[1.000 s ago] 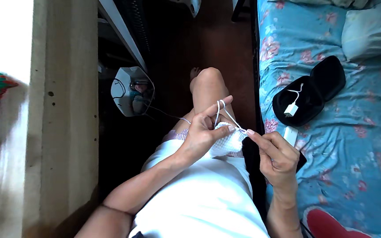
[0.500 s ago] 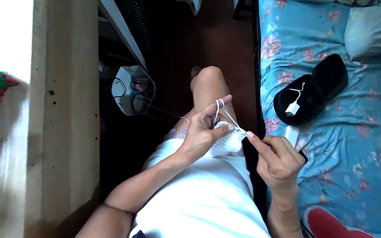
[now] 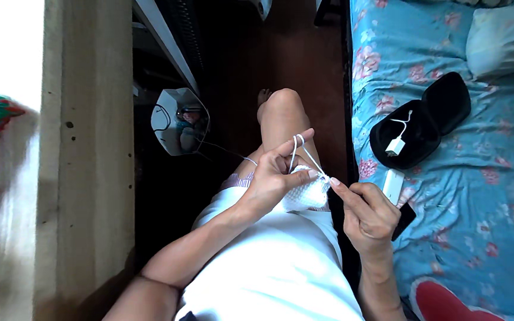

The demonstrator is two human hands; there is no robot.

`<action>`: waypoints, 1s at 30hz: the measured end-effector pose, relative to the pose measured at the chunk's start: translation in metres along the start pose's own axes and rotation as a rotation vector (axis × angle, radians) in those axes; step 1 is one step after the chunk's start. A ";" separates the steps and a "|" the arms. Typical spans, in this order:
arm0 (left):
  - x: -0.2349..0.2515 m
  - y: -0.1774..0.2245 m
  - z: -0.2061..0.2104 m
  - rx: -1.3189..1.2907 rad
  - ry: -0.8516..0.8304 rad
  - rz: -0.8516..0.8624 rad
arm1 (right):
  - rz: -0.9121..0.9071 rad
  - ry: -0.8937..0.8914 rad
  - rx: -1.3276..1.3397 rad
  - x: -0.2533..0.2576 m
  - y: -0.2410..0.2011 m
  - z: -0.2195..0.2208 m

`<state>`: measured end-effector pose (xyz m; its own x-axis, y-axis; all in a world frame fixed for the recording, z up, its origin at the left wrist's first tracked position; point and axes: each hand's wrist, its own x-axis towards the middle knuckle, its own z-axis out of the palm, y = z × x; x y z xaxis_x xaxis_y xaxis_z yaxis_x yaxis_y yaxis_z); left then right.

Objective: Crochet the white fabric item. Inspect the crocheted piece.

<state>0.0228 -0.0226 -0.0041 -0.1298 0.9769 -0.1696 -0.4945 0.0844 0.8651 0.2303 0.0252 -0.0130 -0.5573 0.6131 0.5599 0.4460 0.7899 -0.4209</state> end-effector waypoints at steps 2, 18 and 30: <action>0.000 0.000 0.000 -0.034 -0.007 -0.004 | 0.090 -0.004 0.193 -0.001 0.000 0.000; -0.007 -0.009 0.012 0.057 0.021 0.173 | 0.128 0.141 0.159 0.010 -0.014 0.016; 0.002 0.009 -0.008 -0.068 -0.103 0.039 | -0.072 0.136 -0.013 0.006 -0.001 0.006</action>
<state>0.0113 -0.0216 -0.0006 -0.0628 0.9945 -0.0841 -0.5486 0.0360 0.8353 0.2218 0.0279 -0.0133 -0.4884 0.5466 0.6802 0.4178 0.8308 -0.3676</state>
